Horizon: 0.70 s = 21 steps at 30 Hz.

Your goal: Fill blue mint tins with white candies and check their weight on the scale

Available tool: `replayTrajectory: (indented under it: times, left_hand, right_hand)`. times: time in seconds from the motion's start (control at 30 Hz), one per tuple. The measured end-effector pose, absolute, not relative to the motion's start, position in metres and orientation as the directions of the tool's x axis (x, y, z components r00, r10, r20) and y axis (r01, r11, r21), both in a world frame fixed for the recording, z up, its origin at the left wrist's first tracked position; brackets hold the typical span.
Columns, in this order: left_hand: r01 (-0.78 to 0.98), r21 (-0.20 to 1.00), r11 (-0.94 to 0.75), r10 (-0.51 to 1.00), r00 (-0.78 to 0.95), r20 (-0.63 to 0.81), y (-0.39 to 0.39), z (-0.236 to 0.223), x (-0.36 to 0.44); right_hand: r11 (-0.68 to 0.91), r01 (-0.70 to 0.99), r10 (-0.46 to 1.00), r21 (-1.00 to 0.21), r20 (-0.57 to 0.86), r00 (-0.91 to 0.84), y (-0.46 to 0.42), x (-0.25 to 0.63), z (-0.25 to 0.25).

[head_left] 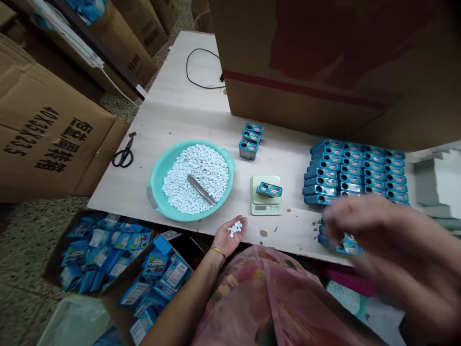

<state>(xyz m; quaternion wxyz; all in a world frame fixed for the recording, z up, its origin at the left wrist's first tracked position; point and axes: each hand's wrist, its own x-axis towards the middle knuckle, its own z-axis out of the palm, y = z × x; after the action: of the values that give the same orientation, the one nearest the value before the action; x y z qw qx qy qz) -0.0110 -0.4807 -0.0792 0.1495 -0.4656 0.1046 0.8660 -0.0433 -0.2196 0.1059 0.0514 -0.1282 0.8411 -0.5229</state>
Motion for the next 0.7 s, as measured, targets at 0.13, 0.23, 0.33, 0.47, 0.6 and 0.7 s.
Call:
replayTrajectory:
  times: [0.13, 0.23, 0.33, 0.47, 0.6, 0.7]
  left_hand:
    - [-0.346, 0.036, -0.937, 0.173, -0.554, -0.814, -0.483, -0.078, -0.015]
    - [-0.340, 0.058, -0.938, 0.155, -0.566, -0.809, -0.485, -0.076, -0.021]
    - [-0.328, 0.080, -0.941, 0.132, -0.576, -0.806, -0.486, -0.076, -0.030]
    - [-0.319, 0.091, -0.943, 0.121, -0.586, -0.801, -0.484, -0.080, -0.042]
    - [-0.304, 0.102, -0.947, 0.110, -0.607, -0.787, -0.479, -0.084, -0.056]
    - [-0.279, 0.105, -0.954, 0.097, -0.623, -0.776, -0.474, -0.083, -0.070]
  right_hand:
    - [0.522, 0.081, -0.099, -0.849, -0.154, -0.983, -0.242, -0.120, 0.015]
    - [0.485, 0.145, -0.130, -0.862, -0.235, -0.963, -0.249, -0.126, -0.061]
    - [0.463, 0.075, -0.177, -0.883, -0.175, -0.968, -0.259, -0.118, -0.099]
    - [0.472, -0.032, -0.221, -0.881, -0.084, -0.972, -0.276, -0.125, -0.106]
    - [0.548, -0.165, -0.287, -0.820, 0.001, -0.958, -0.287, -0.133, -0.087]
    - [0.640, -0.384, -0.434, -0.665, 0.099, -0.895, -0.291, -0.129, -0.056]
